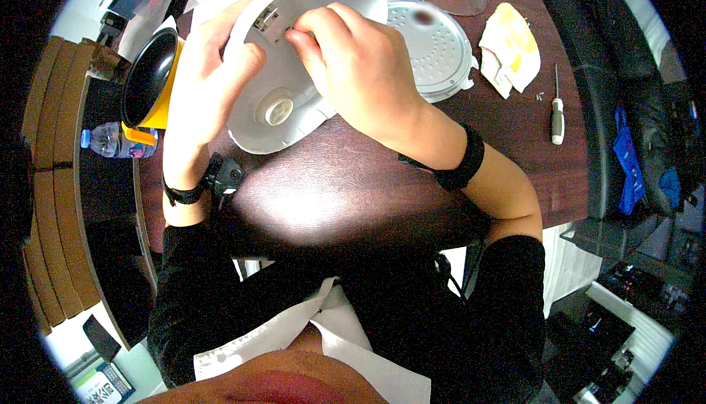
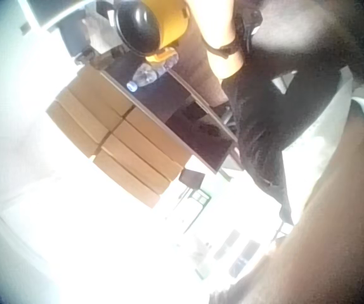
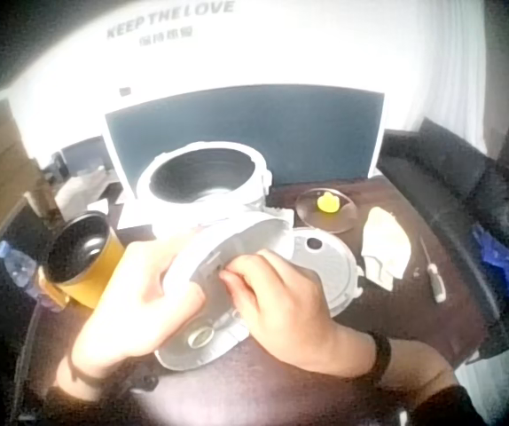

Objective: The person assembles a white plastic appliance lid by inserting small metal pins and tightening them with a screwdriver. They handle the lid, a perforated insert, and a yellow cap, then use a screwdriver to secure the pins into the lid.

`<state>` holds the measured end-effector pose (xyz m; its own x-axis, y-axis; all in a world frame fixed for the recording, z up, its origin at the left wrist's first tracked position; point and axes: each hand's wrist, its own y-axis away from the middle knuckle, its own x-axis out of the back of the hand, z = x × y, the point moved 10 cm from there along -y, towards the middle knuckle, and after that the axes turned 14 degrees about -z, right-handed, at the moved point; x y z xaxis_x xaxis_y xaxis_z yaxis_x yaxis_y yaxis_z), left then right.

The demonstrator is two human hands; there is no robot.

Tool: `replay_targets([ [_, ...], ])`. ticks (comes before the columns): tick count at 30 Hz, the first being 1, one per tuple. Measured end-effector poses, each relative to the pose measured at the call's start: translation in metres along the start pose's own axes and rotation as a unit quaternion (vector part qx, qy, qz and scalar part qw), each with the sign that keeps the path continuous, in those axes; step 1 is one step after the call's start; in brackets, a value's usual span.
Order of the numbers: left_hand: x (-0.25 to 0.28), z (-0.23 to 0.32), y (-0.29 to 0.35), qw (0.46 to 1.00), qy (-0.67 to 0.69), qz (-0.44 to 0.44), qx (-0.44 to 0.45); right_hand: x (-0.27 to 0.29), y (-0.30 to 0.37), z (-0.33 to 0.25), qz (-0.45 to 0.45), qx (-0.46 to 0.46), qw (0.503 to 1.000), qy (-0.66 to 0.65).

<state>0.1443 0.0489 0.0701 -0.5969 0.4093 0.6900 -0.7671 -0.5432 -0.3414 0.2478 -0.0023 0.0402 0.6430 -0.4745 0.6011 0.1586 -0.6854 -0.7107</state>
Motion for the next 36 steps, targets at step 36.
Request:
replay_targets([
  [36, -0.0001, 0.0025, 0.0003, 1.000, 0.001, 0.008, -0.011, 0.0009, 0.0025, -0.0024, 0.021, 0.015, 0.999, 0.022],
])
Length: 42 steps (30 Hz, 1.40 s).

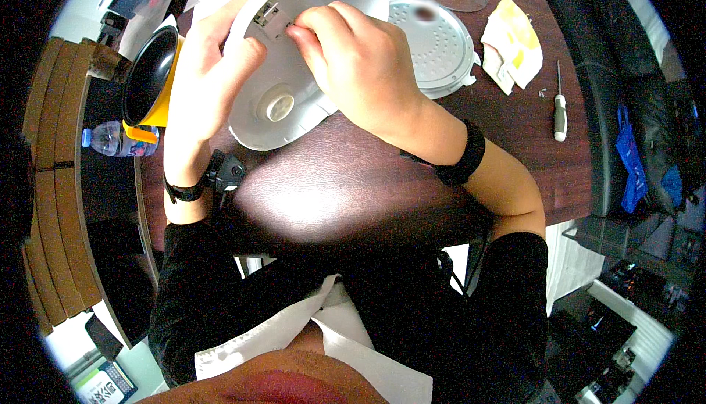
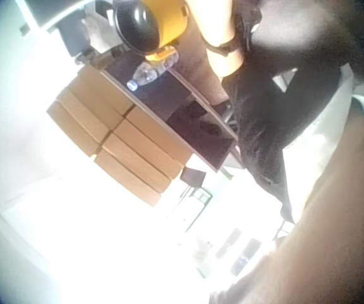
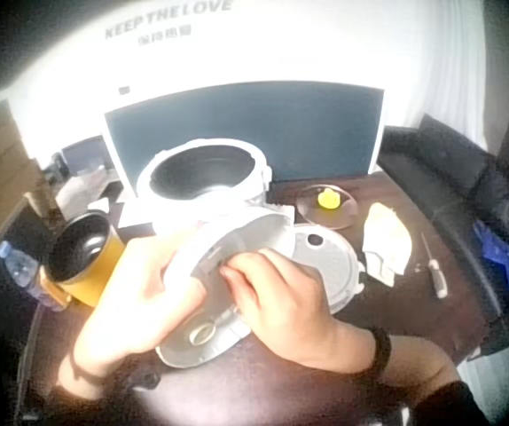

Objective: The person assembles a white plastic appliance lid by inserting small metal pins and tightening them with a screwdriver. They handle the lid, a perforated insert, and a yellow cap, then use a screwdriver to secure the pins into the lid.

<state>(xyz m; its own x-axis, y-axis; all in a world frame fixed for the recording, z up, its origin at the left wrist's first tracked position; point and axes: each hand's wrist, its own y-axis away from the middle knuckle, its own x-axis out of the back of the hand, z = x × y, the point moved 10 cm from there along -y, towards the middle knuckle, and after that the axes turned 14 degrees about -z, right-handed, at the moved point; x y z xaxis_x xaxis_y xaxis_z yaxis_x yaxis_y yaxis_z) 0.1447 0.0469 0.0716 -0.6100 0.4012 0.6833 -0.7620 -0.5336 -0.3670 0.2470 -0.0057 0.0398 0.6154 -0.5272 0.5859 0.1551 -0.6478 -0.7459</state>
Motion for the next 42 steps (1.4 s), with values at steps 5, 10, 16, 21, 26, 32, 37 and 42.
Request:
replay_targets([
  [5, 0.0001, 0.0002, 0.0000, 1.000, 0.005, 0.003, 0.000, -0.0008, 0.0000, -0.0001, 0.000, 0.006, 1.000, 0.003],
  [10, -0.0003, 0.0005, -0.0005, 1.000, -0.001, -0.003, 0.001, -0.0004, 0.0002, -0.0024, 0.002, 0.015, 1.000, 0.001],
  [16, 0.0000, -0.0016, 0.0003, 1.000, 0.003, 0.003, -0.001, -0.0010, 0.0000, -0.0034, -0.002, 0.017, 1.000, -0.006],
  [21, -0.0007, -0.0022, 0.0003, 1.000, 0.012, -0.002, -0.002, 0.0001, -0.0009, -0.0062, -0.004, 0.039, 0.999, 0.000],
  [26, -0.0020, -0.0052, -0.0004, 1.000, 0.027, -0.004, 0.003, -0.0001, -0.0011, -0.0060, -0.004, 0.037, 0.999, -0.001],
  [32, -0.0010, -0.0023, 0.0001, 1.000, 0.010, -0.002, -0.006, -0.0006, 0.0000, -0.0035, 0.004, 0.032, 0.999, -0.007],
  [37, -0.0014, -0.0036, 0.0010, 1.000, 0.022, 0.002, 0.000, -0.0005, -0.0005, -0.0036, 0.000, 0.028, 1.000, -0.007],
  [42, -0.0008, -0.0026, 0.0006, 1.000, 0.018, 0.003, -0.005, -0.0013, -0.0009, -0.0040, 0.000, 0.047, 0.999, -0.005],
])
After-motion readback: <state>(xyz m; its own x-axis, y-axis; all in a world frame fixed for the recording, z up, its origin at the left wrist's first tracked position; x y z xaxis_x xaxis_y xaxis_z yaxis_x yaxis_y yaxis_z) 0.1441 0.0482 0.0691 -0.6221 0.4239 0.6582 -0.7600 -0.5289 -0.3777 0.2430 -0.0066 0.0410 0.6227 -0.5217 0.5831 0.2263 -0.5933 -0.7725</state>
